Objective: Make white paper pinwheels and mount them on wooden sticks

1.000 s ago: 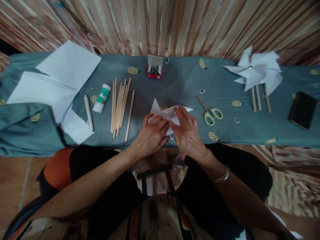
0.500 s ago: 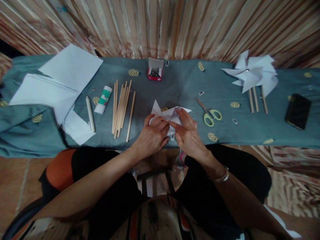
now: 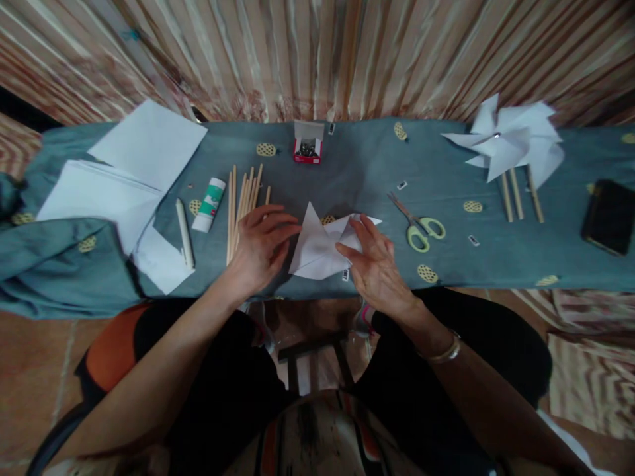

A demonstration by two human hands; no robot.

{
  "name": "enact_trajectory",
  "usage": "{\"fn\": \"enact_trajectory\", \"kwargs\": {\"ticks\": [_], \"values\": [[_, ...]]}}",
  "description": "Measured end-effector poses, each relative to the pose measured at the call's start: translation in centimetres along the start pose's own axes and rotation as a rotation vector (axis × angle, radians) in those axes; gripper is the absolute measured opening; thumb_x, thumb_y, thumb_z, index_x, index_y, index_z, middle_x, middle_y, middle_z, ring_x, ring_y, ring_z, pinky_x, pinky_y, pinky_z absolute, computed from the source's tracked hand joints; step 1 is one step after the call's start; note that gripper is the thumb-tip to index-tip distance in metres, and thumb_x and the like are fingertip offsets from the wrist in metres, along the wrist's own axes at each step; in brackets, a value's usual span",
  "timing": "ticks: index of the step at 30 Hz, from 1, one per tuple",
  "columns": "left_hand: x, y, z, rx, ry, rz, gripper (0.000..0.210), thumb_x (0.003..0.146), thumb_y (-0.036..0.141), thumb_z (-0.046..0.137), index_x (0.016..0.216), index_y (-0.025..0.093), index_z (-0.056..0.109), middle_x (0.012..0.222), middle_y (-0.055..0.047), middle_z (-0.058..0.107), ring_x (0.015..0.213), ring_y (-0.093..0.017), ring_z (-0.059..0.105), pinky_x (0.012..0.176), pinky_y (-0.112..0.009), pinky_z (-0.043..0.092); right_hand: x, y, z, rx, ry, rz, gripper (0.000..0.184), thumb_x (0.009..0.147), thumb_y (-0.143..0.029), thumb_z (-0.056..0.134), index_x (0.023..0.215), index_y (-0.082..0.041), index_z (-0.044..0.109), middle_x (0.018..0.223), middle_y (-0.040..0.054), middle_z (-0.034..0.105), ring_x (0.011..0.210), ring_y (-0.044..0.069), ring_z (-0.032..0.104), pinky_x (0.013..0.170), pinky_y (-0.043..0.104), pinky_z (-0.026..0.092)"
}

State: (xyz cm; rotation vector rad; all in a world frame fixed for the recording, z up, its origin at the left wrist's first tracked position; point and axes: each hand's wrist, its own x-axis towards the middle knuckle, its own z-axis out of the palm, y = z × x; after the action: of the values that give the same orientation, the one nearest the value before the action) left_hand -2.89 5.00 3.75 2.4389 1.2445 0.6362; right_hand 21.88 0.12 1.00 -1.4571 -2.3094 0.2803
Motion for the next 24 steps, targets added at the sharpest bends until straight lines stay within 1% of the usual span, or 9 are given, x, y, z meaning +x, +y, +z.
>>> {"fn": "enact_trajectory", "kwargs": {"ticks": [2, 4, 7, 10, 13, 15, 17, 19, 24], "values": [[-0.3, -1.0, -0.2, 0.010, -0.003, 0.003, 0.032, 0.087, 0.015, 0.047, 0.109, 0.024, 0.070, 0.115, -0.006, 0.069, 0.123, -0.027, 0.050, 0.105, -0.049, 0.040, 0.0, 0.1, 0.0, 0.001, -0.006, -0.010, 0.035, 0.092, -0.013, 0.041, 0.115, -0.023, 0.066, 0.157, 0.0082, 0.032, 0.148, 0.032, 0.021, 0.106, 0.053, 0.035], [-0.8, -1.3, 0.0, 0.012, -0.019, 0.012, 0.032, 0.085, 0.014, 0.050, 0.108, 0.022, 0.071, 0.113, -0.007, 0.069, 0.121, -0.028, 0.051, 0.104, -0.049, 0.041, -0.1, 0.2, 0.0, 0.000, -0.013, -0.021, 0.035, 0.092, -0.014, 0.042, 0.117, -0.022, 0.066, 0.157, 0.0089, 0.031, 0.148, 0.032, 0.020, 0.106, 0.054, 0.035], [-1.3, -1.1, 0.4, -0.014, -0.037, 0.015, 0.030, 0.084, 0.015, 0.056, 0.110, 0.021, 0.071, 0.113, -0.008, 0.068, 0.119, -0.029, 0.052, 0.103, -0.049, 0.043, -0.2, 0.3, 0.0, 0.013, -0.019, -0.018, 0.037, 0.092, -0.014, 0.043, 0.120, -0.024, 0.064, 0.159, 0.0067, 0.029, 0.148, 0.031, 0.019, 0.107, 0.055, 0.034], [-1.4, -0.8, 0.5, -0.078, -0.054, 0.028, 0.027, 0.085, 0.018, 0.060, 0.108, 0.024, 0.072, 0.113, -0.007, 0.068, 0.118, -0.027, 0.053, 0.102, -0.048, 0.043, -0.2, 0.3, 0.0, 0.022, -0.025, -0.011, 0.038, 0.092, -0.014, 0.043, 0.122, -0.026, 0.063, 0.160, 0.0056, 0.028, 0.148, 0.031, 0.018, 0.108, 0.056, 0.033], [-1.2, -0.8, 0.5, -0.152, -0.057, 0.031, 0.020, 0.087, 0.021, 0.061, 0.100, 0.026, 0.075, 0.111, -0.005, 0.069, 0.116, -0.026, 0.053, 0.102, -0.047, 0.043, -0.2, 0.2, 0.0, 0.013, -0.019, -0.019, 0.038, 0.092, -0.014, 0.041, 0.121, -0.023, 0.064, 0.158, 0.0087, 0.030, 0.148, 0.031, 0.019, 0.106, 0.056, 0.034], [-0.9, -1.0, 0.5, -0.200, -0.039, 0.016, 0.017, 0.088, 0.025, 0.061, 0.095, 0.026, 0.077, 0.110, -0.005, 0.070, 0.116, -0.026, 0.053, 0.102, -0.047, 0.043, -0.2, 0.2, 0.0, -0.001, -0.011, -0.030, 0.037, 0.092, -0.014, 0.040, 0.120, -0.021, 0.064, 0.156, 0.0113, 0.032, 0.148, 0.032, 0.020, 0.106, 0.056, 0.035], [-0.6, -1.2, 0.6, -0.256, -0.013, -0.011, 0.015, 0.088, 0.028, 0.062, 0.092, 0.025, 0.077, 0.107, -0.005, 0.071, 0.114, -0.026, 0.054, 0.101, -0.046, 0.043, -0.2, 0.1, -0.1, -0.012, -0.008, -0.033, 0.037, 0.092, -0.014, 0.040, 0.119, -0.021, 0.064, 0.155, 0.0115, 0.033, 0.147, 0.032, 0.021, 0.105, 0.056, 0.035], [-0.2, -1.2, 0.8, -0.321, 0.005, -0.040, 0.014, 0.088, 0.030, 0.064, 0.090, 0.025, 0.077, 0.103, -0.005, 0.072, 0.110, -0.025, 0.056, 0.100, -0.045, 0.043, -0.2, 0.1, -0.2, -0.017, -0.011, -0.029, 0.038, 0.092, -0.014, 0.039, 0.120, -0.022, 0.063, 0.155, 0.0105, 0.033, 0.148, 0.032, 0.021, 0.106, 0.055, 0.035], [1.0, -0.3, 1.9, -0.406, 0.006, -0.098, 0.013, 0.086, 0.032, 0.066, 0.085, 0.024, 0.076, 0.094, -0.004, 0.073, 0.100, -0.023, 0.060, 0.095, -0.042, 0.044, -0.2, 0.1, -0.3, -0.003, -0.036, -0.031, 0.039, 0.093, -0.016, 0.038, 0.124, -0.019, 0.062, 0.155, 0.0143, 0.032, 0.148, 0.033, 0.019, 0.105, 0.055, 0.035]]}}
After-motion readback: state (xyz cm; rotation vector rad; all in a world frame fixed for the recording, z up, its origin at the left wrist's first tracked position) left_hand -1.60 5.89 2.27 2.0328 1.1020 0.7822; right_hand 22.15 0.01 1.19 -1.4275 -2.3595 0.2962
